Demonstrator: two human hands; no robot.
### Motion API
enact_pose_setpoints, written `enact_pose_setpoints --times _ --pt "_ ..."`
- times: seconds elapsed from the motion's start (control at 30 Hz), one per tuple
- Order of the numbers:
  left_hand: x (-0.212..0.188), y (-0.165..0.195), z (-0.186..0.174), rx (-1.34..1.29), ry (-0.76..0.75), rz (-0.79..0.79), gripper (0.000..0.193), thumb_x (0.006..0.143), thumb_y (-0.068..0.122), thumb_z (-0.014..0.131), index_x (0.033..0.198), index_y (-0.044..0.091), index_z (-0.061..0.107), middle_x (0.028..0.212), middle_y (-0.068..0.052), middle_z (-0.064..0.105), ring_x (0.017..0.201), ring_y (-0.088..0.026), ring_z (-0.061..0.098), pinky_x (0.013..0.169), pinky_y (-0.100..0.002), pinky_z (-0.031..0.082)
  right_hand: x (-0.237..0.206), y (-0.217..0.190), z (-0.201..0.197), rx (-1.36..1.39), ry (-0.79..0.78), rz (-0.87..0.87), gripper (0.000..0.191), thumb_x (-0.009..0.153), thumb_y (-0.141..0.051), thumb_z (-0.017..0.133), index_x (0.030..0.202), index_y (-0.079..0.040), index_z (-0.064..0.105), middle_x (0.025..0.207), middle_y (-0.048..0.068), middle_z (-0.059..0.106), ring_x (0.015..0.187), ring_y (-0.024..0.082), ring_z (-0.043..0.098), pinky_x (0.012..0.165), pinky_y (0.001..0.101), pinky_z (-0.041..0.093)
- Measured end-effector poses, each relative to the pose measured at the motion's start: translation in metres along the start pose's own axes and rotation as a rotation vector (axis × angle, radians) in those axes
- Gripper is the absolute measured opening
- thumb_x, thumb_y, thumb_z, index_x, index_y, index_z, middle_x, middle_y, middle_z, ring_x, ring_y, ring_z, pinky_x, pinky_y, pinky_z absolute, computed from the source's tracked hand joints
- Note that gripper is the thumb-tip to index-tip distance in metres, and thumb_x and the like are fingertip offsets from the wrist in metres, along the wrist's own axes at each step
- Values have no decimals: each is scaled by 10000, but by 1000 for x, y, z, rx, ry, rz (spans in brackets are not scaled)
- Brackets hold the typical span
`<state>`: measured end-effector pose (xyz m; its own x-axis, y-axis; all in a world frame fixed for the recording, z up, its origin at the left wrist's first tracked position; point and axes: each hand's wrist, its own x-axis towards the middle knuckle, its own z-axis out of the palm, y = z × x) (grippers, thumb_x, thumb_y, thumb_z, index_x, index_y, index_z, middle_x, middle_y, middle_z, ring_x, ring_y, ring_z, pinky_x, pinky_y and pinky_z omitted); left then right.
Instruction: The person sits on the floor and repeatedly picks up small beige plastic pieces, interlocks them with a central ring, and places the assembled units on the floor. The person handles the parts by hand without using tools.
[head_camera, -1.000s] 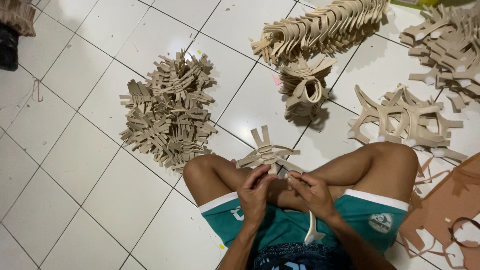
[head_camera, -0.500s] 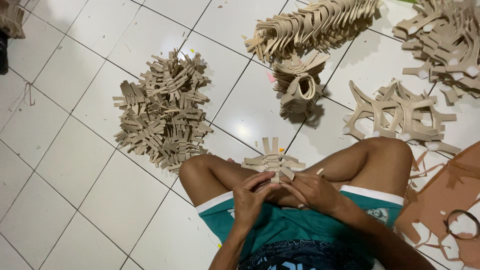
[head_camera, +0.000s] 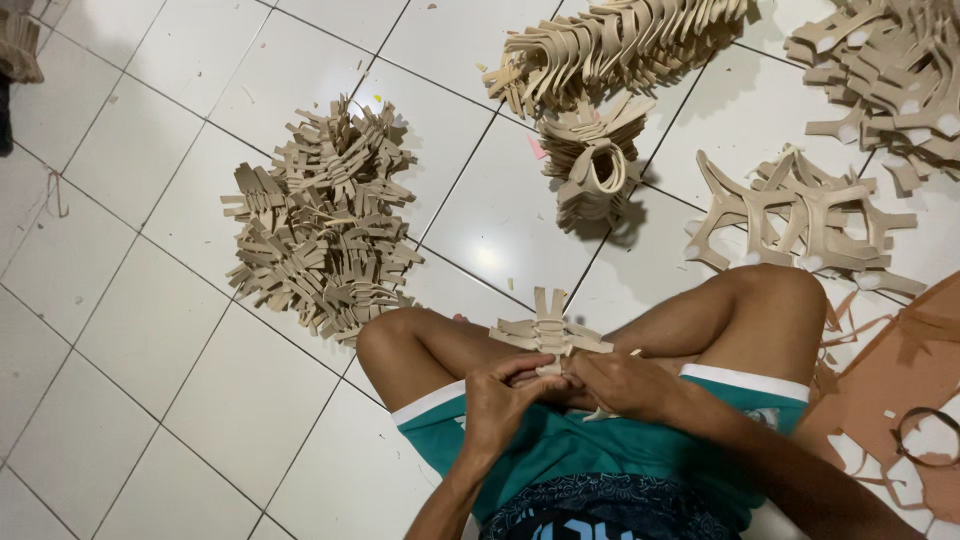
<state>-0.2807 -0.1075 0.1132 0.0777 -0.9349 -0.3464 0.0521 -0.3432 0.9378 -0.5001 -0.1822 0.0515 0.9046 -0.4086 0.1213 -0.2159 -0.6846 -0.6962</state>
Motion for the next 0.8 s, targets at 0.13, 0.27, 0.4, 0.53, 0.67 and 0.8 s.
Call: enact_pose_setpoints --times 0.13,0.27,0.4,0.53,0.67,0.8 --pt "0 -4 10 -15 49 94 302 845 31 800 1122 -80 754 1083 -174 774 987 -192 755 907 -309 628 3 -8 -7 -128 243 -201 559 857 -294 754 1219 67 527 984 225 674 862 340 699 696 428 585" --pt "6 -4 13 -529 134 195 337 909 97 769 1161 22 559 1124 -104 702 1049 -160 712 906 -329 615 8 -17 -8 -257 346 -150 411 949 -41 712 1281 150 563 913 181 651 802 301 644 679 430 554" --pt "13 -3 15 -415 248 91 306 971 174 667 1230 15 633 1043 -120 743 961 -163 711 853 -286 605 10 -24 -9 -330 397 -224 371 849 -70 693 1161 99 582 979 201 647 886 344 676 789 442 575" --pt "17 -5 24 -514 341 134 264 1001 158 677 1125 -74 646 1059 -116 715 988 -170 700 850 -336 636 12 -34 -10 -73 476 75 423 844 -223 793 1095 54 594 1035 218 672 874 281 709 754 371 596" --pt "17 -4 30 -563 410 104 319 986 152 672 1219 -66 672 1056 -151 720 955 -193 707 847 -339 632 15 -40 -13 545 555 385 584 782 -218 848 1219 49 567 1073 171 726 980 183 723 808 308 591" --pt "13 4 38 -612 339 42 352 946 152 653 1253 -21 669 1130 -128 727 999 -178 707 883 -319 605 27 -42 -7 1011 763 698 460 859 -185 781 1254 -9 625 1031 112 746 857 130 695 735 273 578"
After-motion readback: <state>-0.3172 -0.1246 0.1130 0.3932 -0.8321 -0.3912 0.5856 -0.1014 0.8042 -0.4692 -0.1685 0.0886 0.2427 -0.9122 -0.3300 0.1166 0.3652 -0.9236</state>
